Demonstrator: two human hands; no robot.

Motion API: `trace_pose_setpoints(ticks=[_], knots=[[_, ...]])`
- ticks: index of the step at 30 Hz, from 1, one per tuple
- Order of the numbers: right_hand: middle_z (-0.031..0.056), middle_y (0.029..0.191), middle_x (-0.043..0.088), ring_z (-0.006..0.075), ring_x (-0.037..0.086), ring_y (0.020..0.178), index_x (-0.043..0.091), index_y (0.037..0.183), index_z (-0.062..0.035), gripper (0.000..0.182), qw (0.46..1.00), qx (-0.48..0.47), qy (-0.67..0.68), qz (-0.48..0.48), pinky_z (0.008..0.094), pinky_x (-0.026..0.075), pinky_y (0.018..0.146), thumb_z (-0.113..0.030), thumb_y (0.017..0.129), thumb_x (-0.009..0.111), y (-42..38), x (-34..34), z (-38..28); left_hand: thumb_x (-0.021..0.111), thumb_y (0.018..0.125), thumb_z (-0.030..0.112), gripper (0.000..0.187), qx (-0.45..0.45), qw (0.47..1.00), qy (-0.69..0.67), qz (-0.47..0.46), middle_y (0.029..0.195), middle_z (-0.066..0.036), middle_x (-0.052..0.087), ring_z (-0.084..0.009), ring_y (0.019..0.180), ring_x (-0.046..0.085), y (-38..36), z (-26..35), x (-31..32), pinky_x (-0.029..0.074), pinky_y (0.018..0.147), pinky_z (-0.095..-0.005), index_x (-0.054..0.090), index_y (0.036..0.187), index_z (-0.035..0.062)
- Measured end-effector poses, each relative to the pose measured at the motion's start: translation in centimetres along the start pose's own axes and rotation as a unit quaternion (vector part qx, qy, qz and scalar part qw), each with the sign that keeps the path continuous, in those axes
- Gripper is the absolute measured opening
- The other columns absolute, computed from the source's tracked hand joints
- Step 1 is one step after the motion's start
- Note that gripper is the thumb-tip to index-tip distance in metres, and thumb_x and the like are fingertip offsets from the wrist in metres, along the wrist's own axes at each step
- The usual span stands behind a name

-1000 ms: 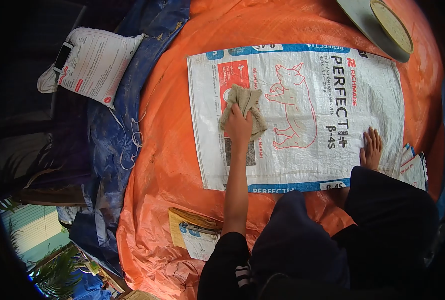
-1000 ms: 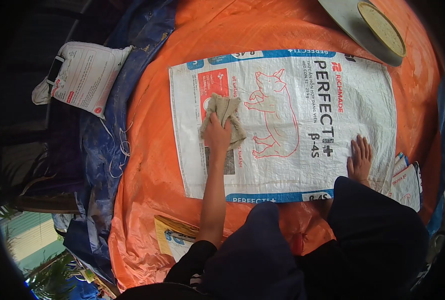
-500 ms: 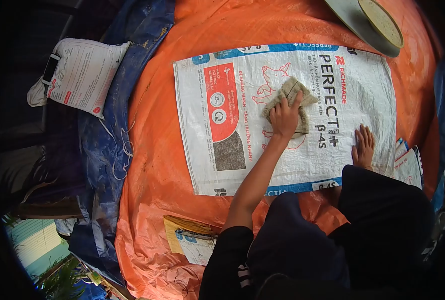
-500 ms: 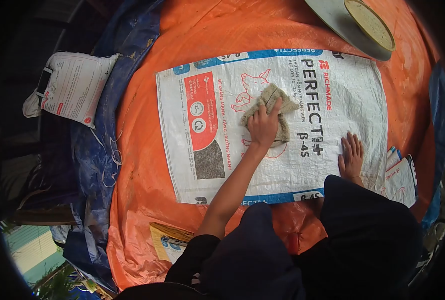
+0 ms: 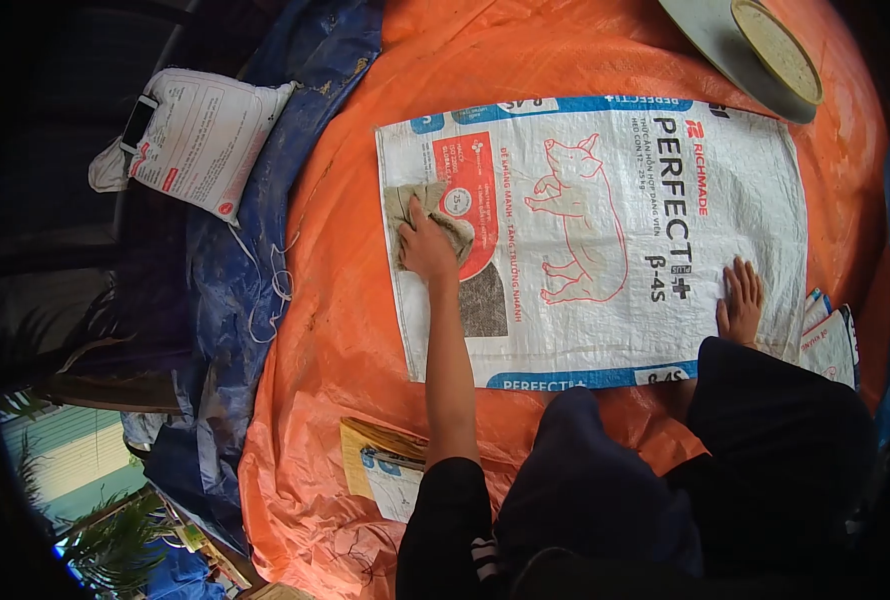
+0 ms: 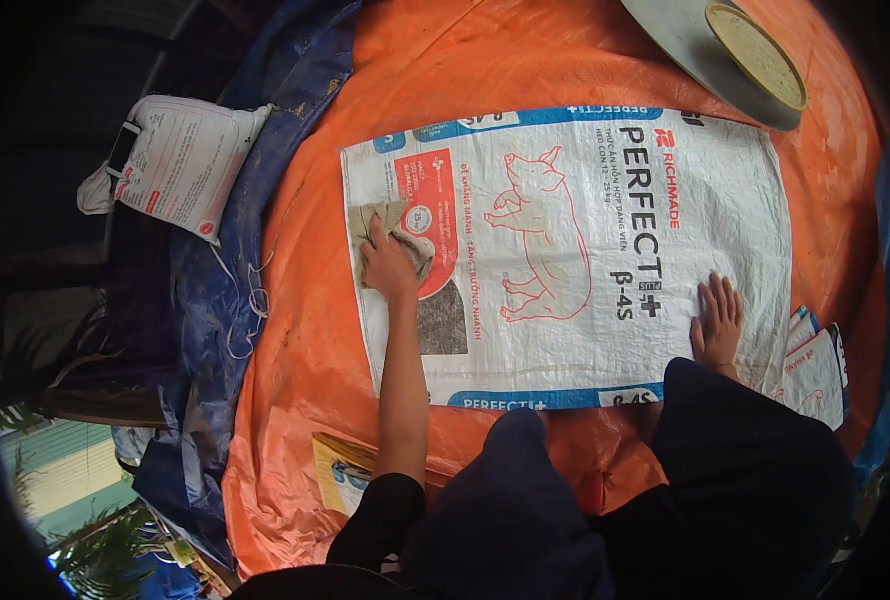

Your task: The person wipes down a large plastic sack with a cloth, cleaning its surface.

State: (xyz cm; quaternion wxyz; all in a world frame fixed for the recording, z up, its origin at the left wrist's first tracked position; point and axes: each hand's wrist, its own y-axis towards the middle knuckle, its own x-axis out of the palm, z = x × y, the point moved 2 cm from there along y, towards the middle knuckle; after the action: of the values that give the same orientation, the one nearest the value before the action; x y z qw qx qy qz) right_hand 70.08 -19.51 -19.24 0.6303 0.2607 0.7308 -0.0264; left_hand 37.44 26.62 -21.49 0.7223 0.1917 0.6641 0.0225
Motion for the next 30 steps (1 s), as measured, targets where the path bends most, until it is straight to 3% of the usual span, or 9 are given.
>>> trace_pose_setpoints(ticks=[3,7,9,11,13,16,21,25,30], knots=[[0.0075,0.151,0.046,0.0286,0.039,0.141,0.051,0.143,-0.0163,0.053,1.000,-0.012,0.001,0.026,0.0472,0.025,0.115,-0.026,0.091,0.057,-0.2,0.3,0.2,0.063,0.092,0.020,0.056,-0.060,0.993,-0.057,-0.081,0.103,-0.015,0.061,-0.0360,0.085,0.066,-1.2,2.3,-1.8,0.053,0.066,-0.0476,0.044,0.144,0.0210],[0.0074,0.151,0.046,0.0283,0.040,0.141,0.051,0.143,-0.0166,0.053,0.999,-0.020,0.007,0.035,0.0470,0.025,0.115,-0.026,0.091,0.057,0.2,-0.1,-0.2,0.069,0.086,0.017,0.060,0.128,0.973,-0.169,-0.096,0.101,-0.013,0.062,-0.0348,0.082,0.067,-6.5,9.6,-2.9,0.054,0.065,-0.0461,0.048,0.142,0.0171],[0.0074,0.151,0.046,0.0287,0.040,0.141,0.051,0.143,-0.0164,0.053,0.999,0.035,0.004,-0.006,0.0470,0.025,0.115,-0.026,0.091,0.057,-0.4,0.2,-0.2,0.070,0.083,0.016,0.062,0.211,0.945,-0.210,-0.139,0.096,-0.012,0.060,-0.0326,0.077,0.067,-10.1,14.8,-3.0,0.056,0.063,-0.0444,0.049,0.142,0.0178],[0.0075,0.151,0.046,0.0291,0.040,0.141,0.051,0.143,-0.0160,0.053,0.997,0.066,0.001,-0.030,0.0470,0.026,0.115,-0.025,0.091,0.057,-0.6,0.2,-0.4,0.070,0.080,0.014,0.064,0.292,0.917,-0.251,-0.105,0.092,-0.011,0.059,-0.0306,0.072,0.067,-13.2,19.0,-2.0,0.056,0.059,-0.0430,0.050,0.140,0.0180],[0.0076,0.151,0.046,0.0294,0.040,0.140,0.051,0.143,-0.0155,0.053,0.997,0.070,-0.002,-0.036,0.0472,0.026,0.115,-0.025,0.091,0.057,-0.4,-0.1,-0.6,0.069,0.080,0.014,0.061,0.310,0.915,-0.244,-0.081,0.091,-0.010,0.060,-0.0290,0.069,0.067,-13.5,21.3,-1.6,0.055,0.056,-0.0417,0.052,0.138,0.0161],[0.0106,0.153,0.041,0.0307,0.032,0.145,0.049,0.142,-0.0119,0.058,0.994,0.082,-0.012,-0.065,0.0485,0.019,0.118,-0.022,0.085,0.056,-1.0,0.1,0.3,0.067,0.081,0.013,0.056,0.291,0.922,-0.252,-0.050,0.089,-0.010,0.060,-0.0276,0.066,0.066,-11.6,21.3,-0.6,0.054,0.056,-0.0408,0.054,0.136,0.0146],[0.0132,0.156,0.037,0.0317,0.024,0.149,0.048,0.141,-0.0085,0.063,0.992,0.088,-0.014,-0.085,0.0495,0.013,0.121,-0.019,0.079,0.056,-1.6,0.9,0.9,0.061,0.086,0.012,0.045,0.208,0.968,-0.130,0.051,0.084,-0.006,0.060,-0.0254,0.065,0.065,-6.1,16.4,0.3,0.053,0.057,-0.0400,0.056,0.131,0.0128],[0.0135,0.156,0.037,0.0320,0.024,0.149,0.048,0.141,-0.0084,0.063,0.992,0.089,-0.015,-0.089,0.0491,0.014,0.121,-0.019,0.080,0.055,-1.5,1.0,1.0,0.061,0.087,0.014,0.045,0.148,0.986,-0.066,0.033,0.094,-0.011,0.065,-0.0279,0.073,0.069,-1.7,9.1,1.1,0.054,0.059,-0.0424,0.054,0.131,0.0092],[0.0111,0.154,0.041,0.0310,0.031,0.145,0.049,0.142,-0.0112,0.059,0.994,0.082,-0.014,-0.067,0.0485,0.020,0.118,-0.021,0.085,0.056,-1.3,0.5,0.4,0.063,0.089,0.023,0.050,0.029,0.996,-0.082,-0.021,0.107,-0.018,0.065,-0.0384,0.086,0.068,-0.7,3.0,0.4,0.054,0.067,-0.0499,0.049,0.134,0.0071]])
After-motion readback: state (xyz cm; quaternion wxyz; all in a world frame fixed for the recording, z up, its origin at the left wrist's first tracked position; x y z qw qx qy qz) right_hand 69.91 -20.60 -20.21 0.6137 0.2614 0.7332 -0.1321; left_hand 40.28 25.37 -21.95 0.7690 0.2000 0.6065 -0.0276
